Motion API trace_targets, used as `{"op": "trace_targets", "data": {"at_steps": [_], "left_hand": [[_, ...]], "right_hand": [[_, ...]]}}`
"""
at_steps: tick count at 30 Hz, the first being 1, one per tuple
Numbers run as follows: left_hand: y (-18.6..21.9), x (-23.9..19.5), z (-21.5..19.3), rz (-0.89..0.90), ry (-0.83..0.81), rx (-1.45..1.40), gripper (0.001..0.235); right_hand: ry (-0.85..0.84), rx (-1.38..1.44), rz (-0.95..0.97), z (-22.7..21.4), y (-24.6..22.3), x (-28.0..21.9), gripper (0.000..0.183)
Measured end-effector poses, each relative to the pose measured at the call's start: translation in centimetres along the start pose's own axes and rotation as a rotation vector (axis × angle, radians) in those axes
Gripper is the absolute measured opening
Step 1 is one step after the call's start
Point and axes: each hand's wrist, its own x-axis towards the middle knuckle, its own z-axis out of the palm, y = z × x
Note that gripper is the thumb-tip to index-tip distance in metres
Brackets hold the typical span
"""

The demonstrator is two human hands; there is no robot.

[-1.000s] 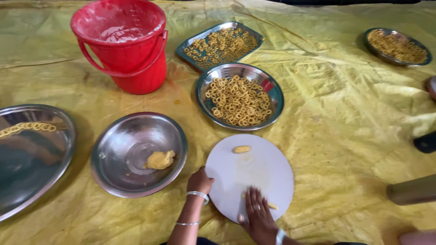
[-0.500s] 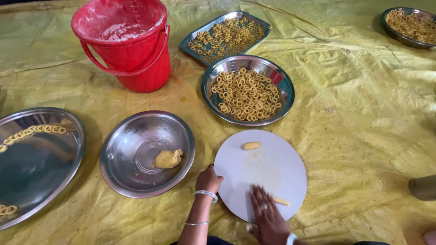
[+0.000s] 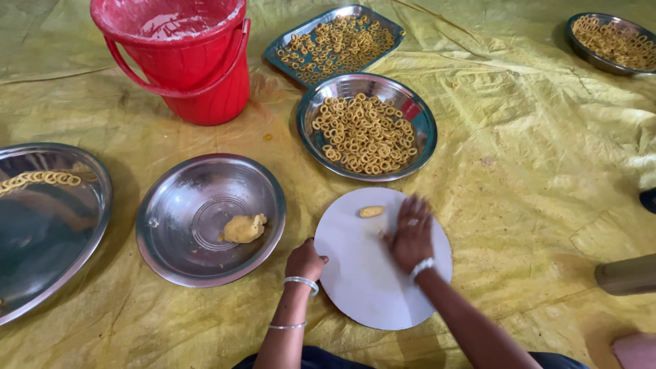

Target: The person rolls small pieces of dough into thin ropes on a white board, then joins the ends to form rings. The finished rings are placed into a metal bowl. The person repeats this process with multiple pieces of dough.

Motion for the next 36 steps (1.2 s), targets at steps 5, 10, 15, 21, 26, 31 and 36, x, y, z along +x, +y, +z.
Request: {"op": "trace_targets", "data": {"at_steps": [5, 10, 15, 21, 26, 31, 36], "left_hand": [[0.2, -0.1, 0.0, -0.02, -0.024, 0.01, 0.043], [0.1, -0.2, -0.1, 0.009, -0.007, 0.006, 0.04], [0.3, -0.3, -0.4, -0.005, -0.021, -0.033, 0.039], [0.5, -0.3, -0.5, -0.018, -0.033, -0.01, 0.042], [0.5, 0.0, -0.5, 0.0, -0.028, -0.006, 0.041], [0.2, -0.1, -0.5, 0.012, -0.021, 0.005, 0.042], [0.5, -0.2, -0.7, -0.019, -0.018, -0.023, 0.043]], "right_hand": [[-0.052, 0.252, -0.268, -2.6, -3.6, -8.6, 0.105], [-0.18, 0.316, -0.044, -4.4, -2.9, -5.4, 0.086], [0.192, 0.518, -0.293, -2.7, -2.1, 2.5, 0.054], [0.349, 0.504, -0.21, -2.1, -0.9, 7.9, 0.041], [0.297, 0.45, -0.303, -2.8, -0.6, 7.2, 0.051], [0.027, 0.18, -0.294, -3.5, -3.2, -2.2, 0.096], [-0.101, 0.321, -0.401, -4.2, -5.7, -10.8, 0.107]]}}
